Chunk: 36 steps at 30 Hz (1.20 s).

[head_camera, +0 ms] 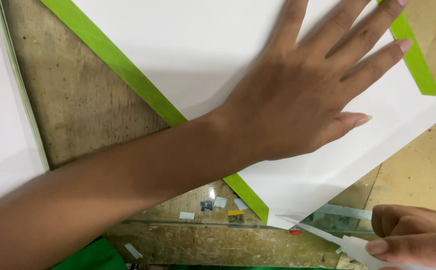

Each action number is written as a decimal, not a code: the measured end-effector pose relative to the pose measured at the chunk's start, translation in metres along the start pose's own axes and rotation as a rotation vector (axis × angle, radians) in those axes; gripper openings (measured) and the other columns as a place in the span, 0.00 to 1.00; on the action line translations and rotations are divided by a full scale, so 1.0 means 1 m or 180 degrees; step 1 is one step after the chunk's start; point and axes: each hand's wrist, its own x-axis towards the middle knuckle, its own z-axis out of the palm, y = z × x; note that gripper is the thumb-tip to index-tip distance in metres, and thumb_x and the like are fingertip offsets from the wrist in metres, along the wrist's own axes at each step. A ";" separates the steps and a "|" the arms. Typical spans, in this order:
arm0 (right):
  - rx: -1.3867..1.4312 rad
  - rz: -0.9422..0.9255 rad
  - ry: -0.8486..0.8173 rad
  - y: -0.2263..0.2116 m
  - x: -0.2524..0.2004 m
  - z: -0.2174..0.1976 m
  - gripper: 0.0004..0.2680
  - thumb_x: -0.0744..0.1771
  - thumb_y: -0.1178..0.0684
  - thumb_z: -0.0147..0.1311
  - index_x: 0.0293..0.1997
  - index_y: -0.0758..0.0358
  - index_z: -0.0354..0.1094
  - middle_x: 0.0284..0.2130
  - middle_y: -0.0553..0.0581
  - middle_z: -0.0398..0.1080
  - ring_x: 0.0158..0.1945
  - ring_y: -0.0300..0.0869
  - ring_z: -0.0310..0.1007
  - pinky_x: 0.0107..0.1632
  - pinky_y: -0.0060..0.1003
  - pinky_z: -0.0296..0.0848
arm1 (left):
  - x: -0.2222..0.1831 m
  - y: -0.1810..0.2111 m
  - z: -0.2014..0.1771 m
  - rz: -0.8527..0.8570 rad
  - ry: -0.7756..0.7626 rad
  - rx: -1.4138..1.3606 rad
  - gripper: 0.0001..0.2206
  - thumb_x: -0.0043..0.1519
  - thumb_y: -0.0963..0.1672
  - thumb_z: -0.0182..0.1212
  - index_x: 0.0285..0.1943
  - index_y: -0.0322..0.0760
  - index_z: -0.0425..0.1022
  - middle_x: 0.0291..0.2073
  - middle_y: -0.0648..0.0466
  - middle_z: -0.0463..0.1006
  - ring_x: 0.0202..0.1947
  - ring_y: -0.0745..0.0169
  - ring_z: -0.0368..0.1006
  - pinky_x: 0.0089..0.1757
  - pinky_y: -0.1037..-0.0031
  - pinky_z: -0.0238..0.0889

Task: The person applies glue to the edges of paper sheets and folds them to form boxes, using scissors to trim excess material.

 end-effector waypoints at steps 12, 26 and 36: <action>-0.0597 -0.3332 0.2007 -0.094 -0.055 0.037 0.13 0.61 0.46 0.62 0.49 0.36 0.76 0.15 0.36 0.56 0.17 0.27 0.66 0.19 0.21 0.67 | 0.001 -0.002 -0.003 0.0007 -0.0013 -0.0023 0.36 0.75 0.70 0.65 0.80 0.56 0.65 0.72 0.53 0.57 0.71 0.53 0.57 0.58 0.48 0.66; 0.1137 -0.3375 0.3434 -0.032 -0.007 0.051 0.06 0.67 0.39 0.47 0.44 0.38 0.65 0.17 0.38 0.45 0.22 0.31 0.40 0.28 0.28 0.43 | 0.002 -0.003 -0.007 0.0057 -0.0175 -0.0463 0.36 0.73 0.65 0.60 0.84 0.49 0.65 0.76 0.45 0.48 0.76 0.42 0.47 0.66 0.31 0.48; 0.1359 -0.2716 0.4601 0.073 0.032 0.038 0.03 0.81 0.54 0.36 0.57 0.55 0.56 0.63 0.55 0.56 0.79 0.49 0.56 0.81 0.48 0.72 | 0.004 -0.004 -0.006 0.0096 0.0023 -0.0731 0.35 0.68 0.62 0.60 0.78 0.45 0.66 0.76 0.42 0.56 0.75 0.40 0.46 0.66 0.27 0.41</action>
